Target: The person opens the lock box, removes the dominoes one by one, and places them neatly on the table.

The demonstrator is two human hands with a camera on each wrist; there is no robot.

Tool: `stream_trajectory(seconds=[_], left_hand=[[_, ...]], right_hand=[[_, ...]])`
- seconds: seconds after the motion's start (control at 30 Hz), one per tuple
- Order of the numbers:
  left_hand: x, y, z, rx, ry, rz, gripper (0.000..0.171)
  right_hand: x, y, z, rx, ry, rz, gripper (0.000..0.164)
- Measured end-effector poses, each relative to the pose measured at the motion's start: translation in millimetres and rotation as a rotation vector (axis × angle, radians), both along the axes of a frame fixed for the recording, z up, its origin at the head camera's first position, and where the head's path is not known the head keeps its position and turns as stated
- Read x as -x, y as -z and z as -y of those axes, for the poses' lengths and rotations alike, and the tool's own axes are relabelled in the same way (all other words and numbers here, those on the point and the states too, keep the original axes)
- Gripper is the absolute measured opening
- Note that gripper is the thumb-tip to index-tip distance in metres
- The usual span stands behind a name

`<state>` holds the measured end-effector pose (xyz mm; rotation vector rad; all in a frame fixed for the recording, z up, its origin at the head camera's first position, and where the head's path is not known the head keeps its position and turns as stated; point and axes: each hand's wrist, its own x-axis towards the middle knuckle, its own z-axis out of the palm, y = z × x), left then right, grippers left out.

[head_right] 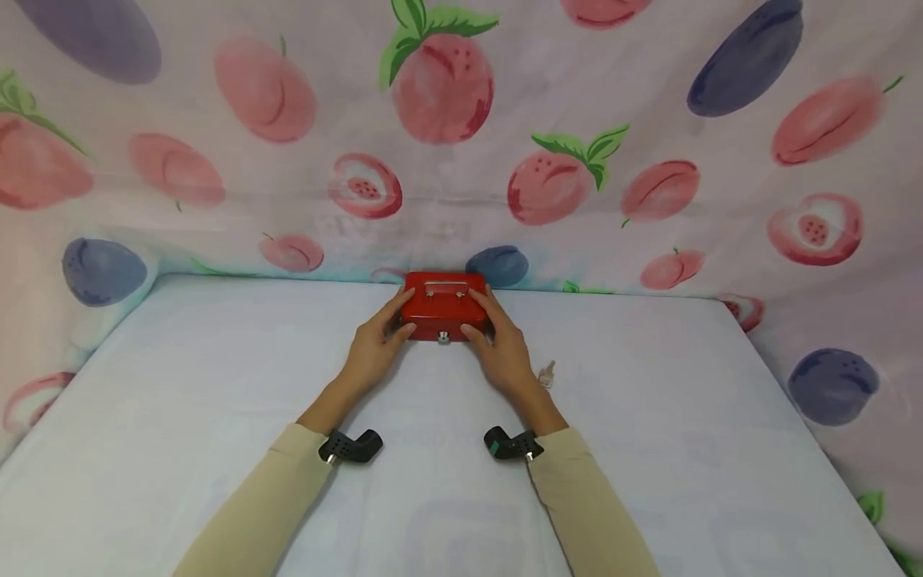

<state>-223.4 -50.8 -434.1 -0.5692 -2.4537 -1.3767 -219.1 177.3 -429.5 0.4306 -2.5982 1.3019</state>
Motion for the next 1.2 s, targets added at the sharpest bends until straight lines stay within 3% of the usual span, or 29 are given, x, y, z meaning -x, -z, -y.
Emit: stream_trajectory(seconds=[0.43, 0.67, 1.2], left_hand=[[-2.8, 1.6, 1.6, -0.039, -0.003, -0.081, 0.054], [-2.5, -0.3, 0.4, -0.015, -0.006, -0.004, 0.056], [-5.9, 1.2, 8.0, -0.053, 0.013, -0.048, 0.056]], right_hand=[[1.0, -0.2, 0.6, 0.011, 0.008, 0.021, 0.059], [-0.7, -2.0, -3.6, 0.034, 0.021, 0.054, 0.059], [-1.4, -1.5, -4.2, 0.115, -0.044, 0.081, 0.056]])
